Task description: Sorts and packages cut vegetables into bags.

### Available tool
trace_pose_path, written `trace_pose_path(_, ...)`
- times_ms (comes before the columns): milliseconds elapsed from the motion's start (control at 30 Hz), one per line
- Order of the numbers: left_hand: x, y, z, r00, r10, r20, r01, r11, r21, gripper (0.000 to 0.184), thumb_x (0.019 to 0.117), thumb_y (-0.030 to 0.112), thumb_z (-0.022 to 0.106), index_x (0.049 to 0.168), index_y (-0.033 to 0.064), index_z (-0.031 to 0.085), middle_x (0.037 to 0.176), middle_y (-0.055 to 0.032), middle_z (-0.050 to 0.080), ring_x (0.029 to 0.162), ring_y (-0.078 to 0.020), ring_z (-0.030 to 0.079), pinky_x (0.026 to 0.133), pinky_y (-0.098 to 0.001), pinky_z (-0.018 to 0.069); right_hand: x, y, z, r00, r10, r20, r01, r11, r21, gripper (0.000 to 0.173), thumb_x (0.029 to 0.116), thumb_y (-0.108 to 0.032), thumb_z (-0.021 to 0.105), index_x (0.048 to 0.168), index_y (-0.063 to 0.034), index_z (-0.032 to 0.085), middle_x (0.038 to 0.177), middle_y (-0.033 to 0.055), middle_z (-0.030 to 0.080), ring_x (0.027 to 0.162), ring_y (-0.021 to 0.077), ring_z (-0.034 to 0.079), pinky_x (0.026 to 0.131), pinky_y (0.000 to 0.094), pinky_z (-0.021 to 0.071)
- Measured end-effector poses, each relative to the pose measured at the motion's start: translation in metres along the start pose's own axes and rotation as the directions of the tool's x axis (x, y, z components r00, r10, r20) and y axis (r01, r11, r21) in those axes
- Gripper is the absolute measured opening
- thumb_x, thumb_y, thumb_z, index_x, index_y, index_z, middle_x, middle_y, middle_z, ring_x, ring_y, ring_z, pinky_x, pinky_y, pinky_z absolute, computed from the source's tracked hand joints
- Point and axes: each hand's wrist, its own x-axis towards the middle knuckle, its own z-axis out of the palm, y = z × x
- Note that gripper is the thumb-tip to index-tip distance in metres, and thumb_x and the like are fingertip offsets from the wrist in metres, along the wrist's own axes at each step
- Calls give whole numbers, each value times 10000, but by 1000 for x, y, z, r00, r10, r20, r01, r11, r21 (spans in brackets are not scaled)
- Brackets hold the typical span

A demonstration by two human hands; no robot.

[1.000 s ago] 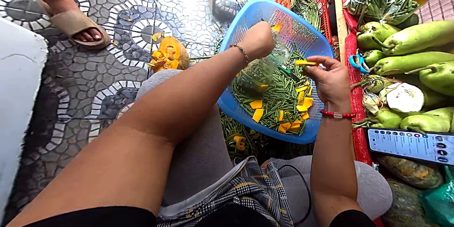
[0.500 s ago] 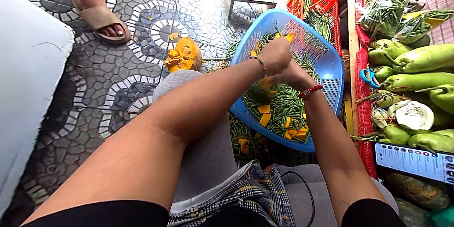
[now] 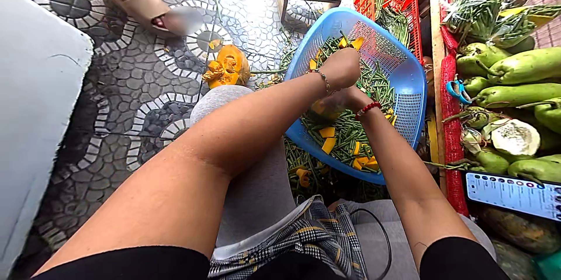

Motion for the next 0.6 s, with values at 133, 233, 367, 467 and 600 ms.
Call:
trace_pose_path(133,-1,-1,2,1000,12,12,-13,1000,28,228,1049,76,472,884,-30,588,893,-176,603,789,-283,632,696,-456,518,-4,-8,9,994,105,-32,-108,987,-119,222,863,14,781,1067,26,693,934,117,704,818,144,656,812,339,556)
trace_pose_path(233,1,-2,4,1000,9,14,-10,998,60,237,1061,100,475,888,-24,581,906,-180,599,831,-306,633,724,-484,515,5,-2,12,991,127,-46,-134,962,-236,197,868,-87,807,1027,-14,717,966,118,712,899,199,663,867,428,538)
trace_pose_path(367,8,-7,3,1000,6,-19,-5,998,59,260,1057,124,470,917,-46,607,955,-218,631,951,-371,649,797,-564,506,12,4,11,997,72,-6,-67,895,-441,246,912,-182,780,1042,21,734,1049,203,715,1040,353,669,958,581,501)
trace_pose_path(467,15,-14,5,1000,-24,-8,23,995,-94,312,1088,178,443,1055,-73,626,1030,-239,640,981,-357,652,843,-555,511,11,9,14,998,56,-35,-66,885,-460,249,904,-187,784,1010,31,729,1018,219,705,1016,379,663,922,601,507)
trace_pose_path(600,-11,-1,4,991,-130,14,126,915,-382,291,1086,117,415,1258,-63,565,1140,-191,667,973,-237,705,819,-372,583,-4,19,10,985,-78,-151,20,937,-350,324,898,-149,780,1148,36,688,1109,223,702,1074,372,666,977,576,503)
